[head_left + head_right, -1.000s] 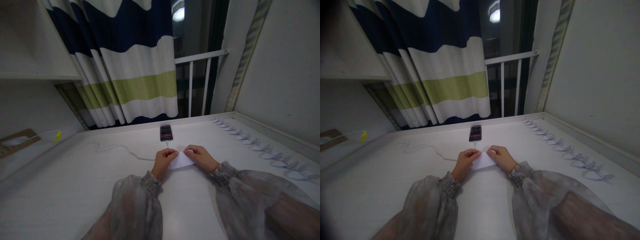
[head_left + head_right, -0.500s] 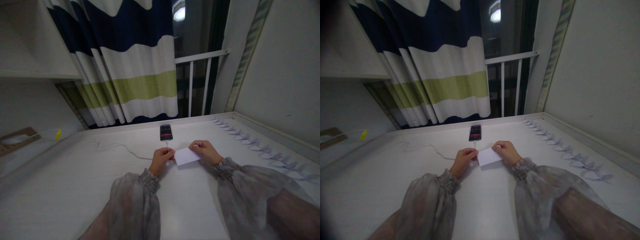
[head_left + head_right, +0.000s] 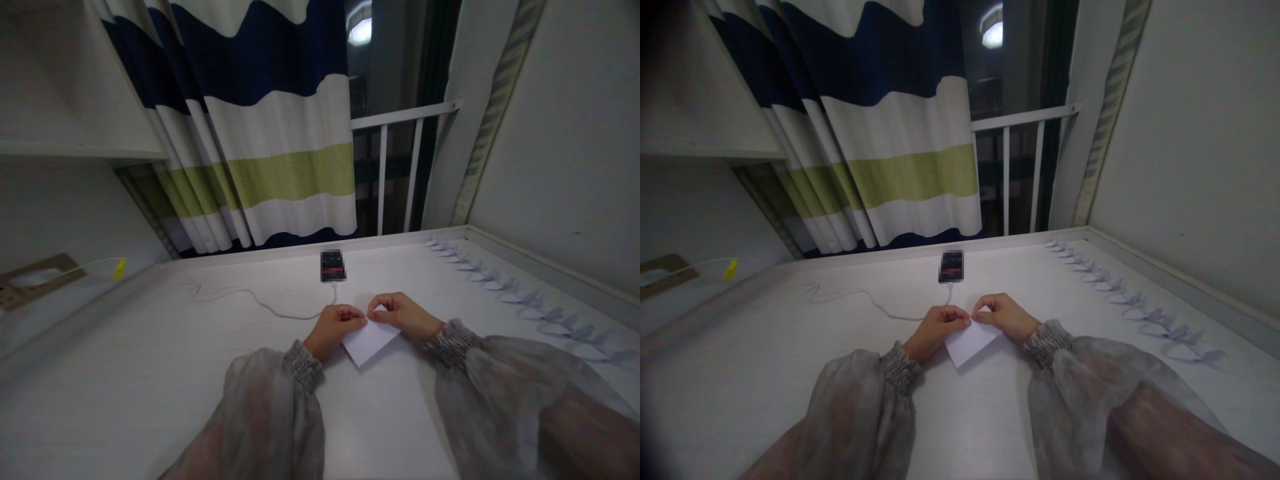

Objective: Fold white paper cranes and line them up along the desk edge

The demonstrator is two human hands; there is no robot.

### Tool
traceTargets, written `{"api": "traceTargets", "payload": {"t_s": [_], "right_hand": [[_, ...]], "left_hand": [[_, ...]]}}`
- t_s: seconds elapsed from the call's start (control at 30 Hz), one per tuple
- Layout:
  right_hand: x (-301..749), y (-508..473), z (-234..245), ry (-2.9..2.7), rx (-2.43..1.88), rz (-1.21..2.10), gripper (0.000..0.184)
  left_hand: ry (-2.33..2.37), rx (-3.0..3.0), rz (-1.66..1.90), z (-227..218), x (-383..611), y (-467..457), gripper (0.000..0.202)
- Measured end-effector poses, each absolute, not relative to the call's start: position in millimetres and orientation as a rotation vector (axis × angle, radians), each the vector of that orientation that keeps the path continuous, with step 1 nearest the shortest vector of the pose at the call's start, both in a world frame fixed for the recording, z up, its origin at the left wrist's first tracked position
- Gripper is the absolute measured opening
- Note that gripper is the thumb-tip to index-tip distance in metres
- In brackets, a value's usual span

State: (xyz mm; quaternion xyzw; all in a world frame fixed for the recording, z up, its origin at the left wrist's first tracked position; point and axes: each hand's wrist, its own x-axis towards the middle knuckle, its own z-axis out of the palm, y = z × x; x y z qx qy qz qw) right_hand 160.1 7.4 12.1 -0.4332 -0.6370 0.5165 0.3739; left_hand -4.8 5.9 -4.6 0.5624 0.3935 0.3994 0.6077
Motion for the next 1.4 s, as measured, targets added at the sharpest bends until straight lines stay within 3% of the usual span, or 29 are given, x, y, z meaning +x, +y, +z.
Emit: {"api": "traceTargets", "payload": {"t_s": [0.27,0.57,0.93,1.13,1.4], "right_hand": [[150,8,7,-1.25,-0.927,1.387,0.038],[138,6,-6,-1.306,-0.952,1.329,0.03],[139,-2,0,-1.248,-0.91,1.417,0.029],[142,-1,2,-1.4,-0.924,1.169,0.021],[151,1,-2,-1.805,-0.94,0.664,0.035]], "left_hand": [[1.001,1.088,1.425,-9,-7,21,0.025],[0.897,1.055,1.26,-6,-2,10,0.031],[0.826,1.009,1.205,0,-5,7,0.023],[0.808,1.043,1.084,0,-8,8,0.033],[0.895,1.18,1.069,2,-7,5,0.033]]}}
